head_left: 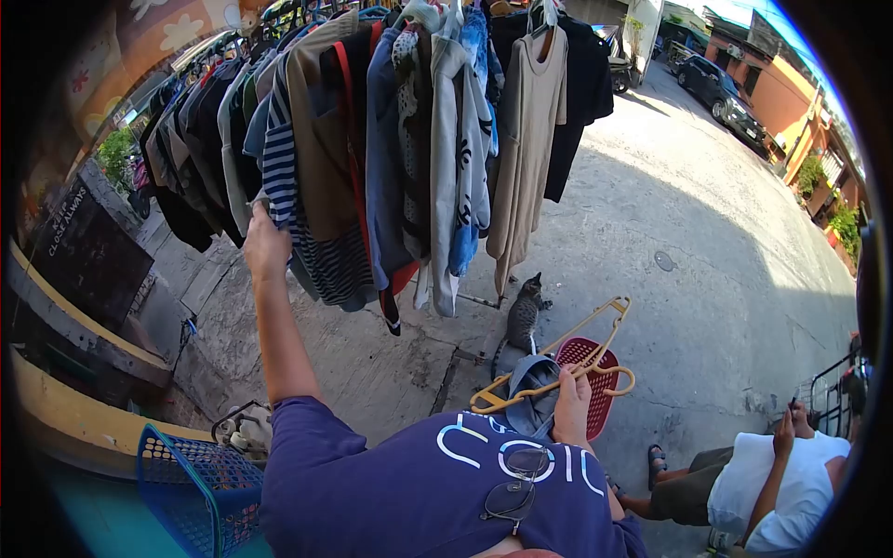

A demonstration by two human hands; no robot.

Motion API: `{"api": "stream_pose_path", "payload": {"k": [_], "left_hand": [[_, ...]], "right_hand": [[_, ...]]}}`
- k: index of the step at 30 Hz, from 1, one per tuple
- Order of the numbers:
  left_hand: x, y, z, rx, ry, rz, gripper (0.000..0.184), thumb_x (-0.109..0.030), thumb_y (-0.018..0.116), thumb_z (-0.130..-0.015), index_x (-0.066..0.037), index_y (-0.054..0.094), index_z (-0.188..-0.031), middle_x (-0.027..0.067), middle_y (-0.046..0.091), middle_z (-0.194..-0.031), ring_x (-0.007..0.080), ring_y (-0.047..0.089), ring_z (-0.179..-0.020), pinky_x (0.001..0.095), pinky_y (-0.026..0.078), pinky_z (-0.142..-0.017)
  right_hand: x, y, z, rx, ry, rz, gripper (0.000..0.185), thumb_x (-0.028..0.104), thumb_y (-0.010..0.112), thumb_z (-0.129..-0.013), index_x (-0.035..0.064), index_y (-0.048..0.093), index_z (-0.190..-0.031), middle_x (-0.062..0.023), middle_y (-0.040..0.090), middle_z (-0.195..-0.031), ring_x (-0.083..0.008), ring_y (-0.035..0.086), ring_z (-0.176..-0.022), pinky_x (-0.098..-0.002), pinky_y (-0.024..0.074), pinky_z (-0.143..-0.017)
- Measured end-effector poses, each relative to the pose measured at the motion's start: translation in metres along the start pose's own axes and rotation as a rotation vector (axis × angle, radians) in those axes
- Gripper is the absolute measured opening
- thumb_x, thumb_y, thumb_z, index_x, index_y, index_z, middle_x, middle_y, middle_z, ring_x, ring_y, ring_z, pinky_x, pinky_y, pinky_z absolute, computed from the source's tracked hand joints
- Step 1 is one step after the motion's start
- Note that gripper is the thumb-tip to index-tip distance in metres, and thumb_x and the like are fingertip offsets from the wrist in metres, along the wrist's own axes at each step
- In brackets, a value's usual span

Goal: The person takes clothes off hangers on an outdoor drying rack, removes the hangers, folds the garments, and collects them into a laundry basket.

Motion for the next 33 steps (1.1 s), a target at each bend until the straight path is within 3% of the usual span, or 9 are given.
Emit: {"api": "stream_pose_path", "payload": {"k": [4,8,11,13,16,20,27,30,33], "left_hand": [[-0.126,-0.095,0.025,-0.695,0.600,0.210,0.040,-0.014,0.065,-0.088,-0.005,0.055,-0.126,0.0151,0.054,-0.129,0.0305,0.056,-0.116,0.0403,0.046,-0.095],[-0.240,-0.118,0.019,-0.463,1.014,0.759,0.015,-0.007,0.061,-0.090,0.000,0.069,-0.100,0.0098,0.069,-0.095,0.0185,0.066,-0.087,0.0288,0.050,-0.080],[-0.302,-0.089,-0.013,-0.275,0.891,0.417,0.032,-0.031,0.069,-0.082,-0.002,0.071,-0.097,0.0196,0.068,-0.092,0.0352,0.065,-0.088,0.0412,0.050,-0.083],[-0.328,-0.085,-0.018,-0.333,0.754,0.000,0.036,-0.035,0.071,-0.079,-0.004,0.071,-0.097,0.0205,0.069,-0.094,0.0381,0.065,-0.087,0.0428,0.051,-0.084],[-0.350,-0.073,-0.028,-0.019,0.747,-0.192,0.037,-0.032,0.068,-0.081,-0.002,0.068,-0.102,0.0250,0.066,-0.102,0.0381,0.064,-0.099,0.0453,0.050,-0.088],[-0.376,-0.048,-0.044,-0.014,0.736,0.083,0.032,-0.011,0.052,-0.079,-0.001,0.062,-0.108,0.0270,0.065,-0.106,0.0419,0.061,-0.103,0.0479,0.048,-0.090],[-0.410,-0.081,-0.011,0.008,0.622,-0.082,0.026,-0.009,0.057,-0.080,-0.002,0.070,-0.102,0.0234,0.065,-0.112,0.0387,0.062,-0.107,0.0455,0.051,-0.089],[-0.435,-0.078,0.010,-0.419,0.774,-0.181,0.028,-0.012,0.059,-0.083,-0.002,0.069,-0.108,0.0218,0.060,-0.121,0.0373,0.055,-0.115,0.0441,0.049,-0.091],[-0.469,-0.040,0.026,-0.051,0.899,-0.172,0.033,-0.018,0.059,-0.085,0.004,0.065,-0.109,0.0234,0.055,-0.124,0.0377,0.049,-0.122,0.0430,0.044,-0.098]], "right_hand": [[0.005,-0.013,0.004,0.014,-0.019,-0.014,0.006,0.012,0.052,-0.097,0.0077,0.056,-0.098,0.0059,0.047,-0.086,-0.0022,0.039,-0.076,-0.0187,0.0316,-0.068],[0.012,-0.021,0.009,0.017,-0.023,-0.043,0.006,0.011,0.051,-0.096,0.0074,0.055,-0.098,0.0060,0.046,-0.085,-0.0025,0.038,-0.075,-0.0188,0.0308,-0.068],[0.015,-0.034,0.014,0.007,-0.044,-0.076,0.005,0.011,0.051,-0.096,0.0072,0.055,-0.098,0.0060,0.045,-0.084,-0.0026,0.038,-0.074,-0.0189,0.0306,-0.067],[0.018,-0.043,0.015,-0.004,-0.059,-0.096,0.005,0.010,0.051,-0.096,0.0073,0.054,-0.097,0.0059,0.045,-0.084,-0.0025,0.037,-0.074,-0.0190,0.0304,-0.067],[0.024,-0.060,0.022,-0.024,-0.079,-0.110,0.004,0.010,0.051,-0.096,0.0075,0.054,-0.097,0.0058,0.045,-0.084,-0.0024,0.037,-0.073,-0.0191,0.0302,-0.065],[0.030,-0.082,0.028,-0.073,-0.107,-0.131,0.004,0.010,0.051,-0.096,0.0077,0.054,-0.096,0.0059,0.045,-0.083,-0.0022,0.037,-0.072,-0.0187,0.0297,-0.064],[0.038,-0.108,0.035,-0.153,-0.104,-0.159,0.004,0.009,0.050,-0.096,0.0079,0.054,-0.097,0.0060,0.045,-0.082,-0.0020,0.037,-0.071,-0.0181,0.0299,-0.063],[0.041,-0.116,0.036,-0.177,-0.078,-0.151,0.004,0.009,0.050,-0.096,0.0079,0.054,-0.097,0.0054,0.046,-0.083,-0.0021,0.038,-0.071,-0.0181,0.0304,-0.064],[0.042,-0.119,0.036,-0.175,-0.105,-0.140,0.004,0.008,0.050,-0.096,0.0079,0.054,-0.097,0.0048,0.047,-0.084,-0.0023,0.038,-0.072,-0.0186,0.0316,-0.064]]}}
Point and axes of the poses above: each hand's wrist, its own z-axis away from the middle knuckle, its own y-axis out of the palm, x = y × z, the point moved 4 cm from there along -z, towards the middle knuckle
